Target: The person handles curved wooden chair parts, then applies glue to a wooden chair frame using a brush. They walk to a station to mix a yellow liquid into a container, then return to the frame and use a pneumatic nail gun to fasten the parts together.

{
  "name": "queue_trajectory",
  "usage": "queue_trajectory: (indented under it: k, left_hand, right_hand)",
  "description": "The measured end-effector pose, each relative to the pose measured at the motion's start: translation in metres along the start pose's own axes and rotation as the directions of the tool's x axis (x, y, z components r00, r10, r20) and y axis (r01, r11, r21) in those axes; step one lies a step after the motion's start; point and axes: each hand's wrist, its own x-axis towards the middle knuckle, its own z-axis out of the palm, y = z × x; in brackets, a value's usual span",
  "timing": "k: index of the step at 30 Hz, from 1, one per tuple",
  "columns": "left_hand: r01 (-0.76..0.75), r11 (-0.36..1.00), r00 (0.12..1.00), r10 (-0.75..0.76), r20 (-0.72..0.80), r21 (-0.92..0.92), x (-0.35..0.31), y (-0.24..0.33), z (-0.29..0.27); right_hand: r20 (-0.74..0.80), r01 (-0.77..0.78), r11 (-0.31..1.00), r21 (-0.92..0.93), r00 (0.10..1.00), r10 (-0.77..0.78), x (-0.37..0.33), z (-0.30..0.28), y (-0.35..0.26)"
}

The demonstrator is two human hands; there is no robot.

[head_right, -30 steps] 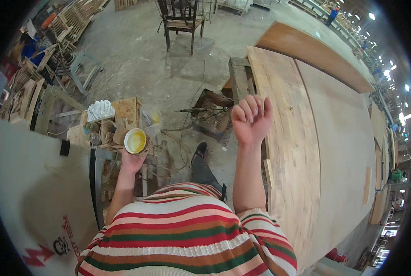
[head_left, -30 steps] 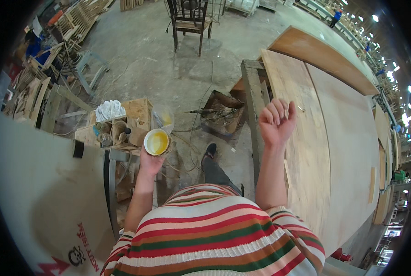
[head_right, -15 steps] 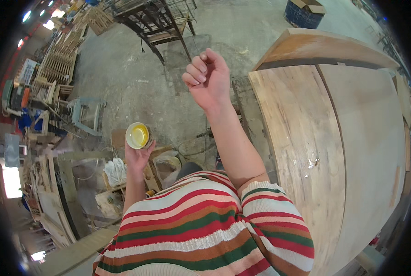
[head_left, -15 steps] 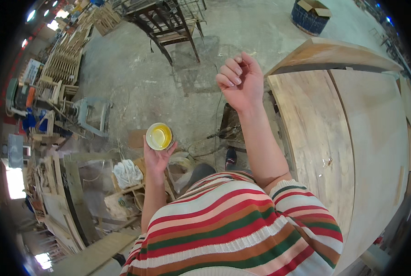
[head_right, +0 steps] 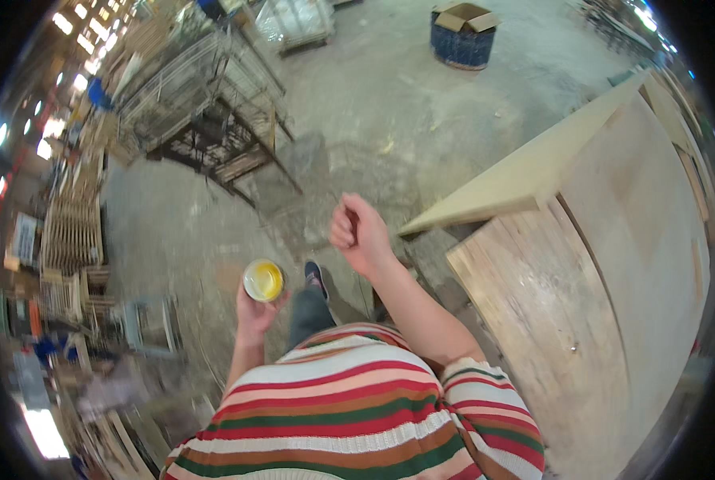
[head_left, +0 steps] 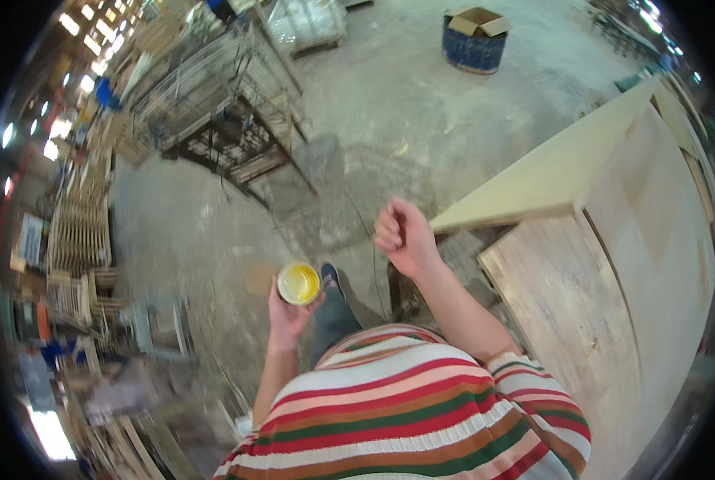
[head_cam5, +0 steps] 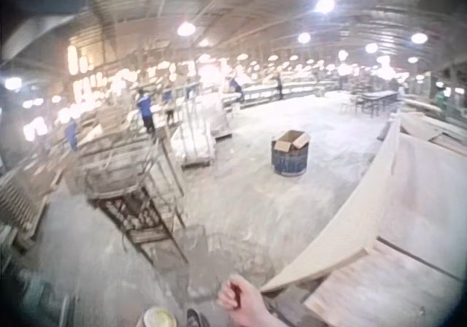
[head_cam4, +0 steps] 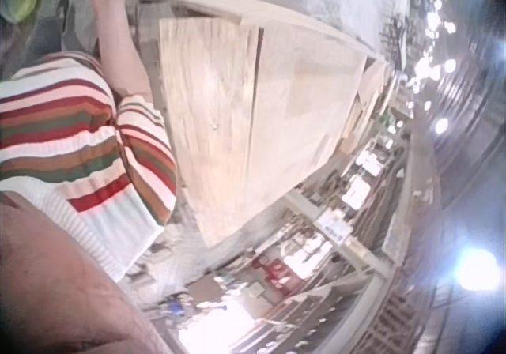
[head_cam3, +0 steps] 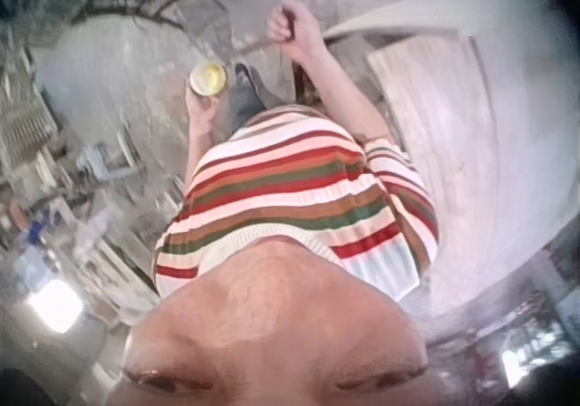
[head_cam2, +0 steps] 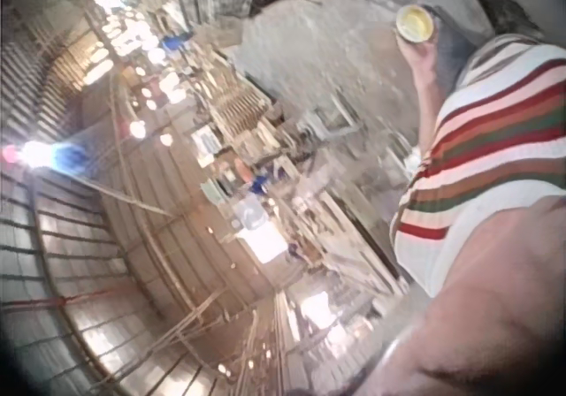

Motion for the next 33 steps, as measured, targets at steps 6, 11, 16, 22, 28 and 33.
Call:
queue_trajectory:
  k: [6, 11, 16, 22, 28, 33]
  left_hand:
    - [0.18, 0.97, 0.98, -0.192, 0.058, 0.166, 0.13, 0.111, -0.026]
    - [0.466, 0.775, 0.854, -0.52, 0.011, 0.427, 0.219, 0.169, 0.015]
    - [0.509, 0.675, 0.777, -0.627, 0.052, 0.534, 0.261, 0.172, 0.031]
    - [0.696, 0.351, 0.474, -0.88, -0.033, 0.626, 0.265, 0.132, 0.034]
    - [0.64, -0.004, 0.259, -0.94, -0.221, 0.768, 0.27, 0.094, 0.019]
    - [0.65, -0.179, 0.154, -0.921, -0.358, 0.738, 0.265, 0.039, -0.022]
  right_hand:
    - [-0.366, -0.049, 0.945, -0.323, 0.927, -0.078, 0.067, -0.081, 0.04]
    - [-0.729, -0.119, 0.992, -0.044, 0.683, 0.05, 0.07, -0.133, 0.109]
    - [-0.686, 0.029, 0.988, -0.151, 0.716, -0.126, 0.065, -0.106, 0.162]
    - [-0.804, 0.274, 0.959, -0.07, 0.553, -0.217, 0.069, -0.114, 0.222]
    - [-0.884, 0.533, 0.842, 0.09, 0.432, -0.18, 0.082, -0.155, 0.308]
    - [-0.938, 0.696, 0.693, 0.187, 0.336, -0.085, 0.081, -0.195, 0.389]
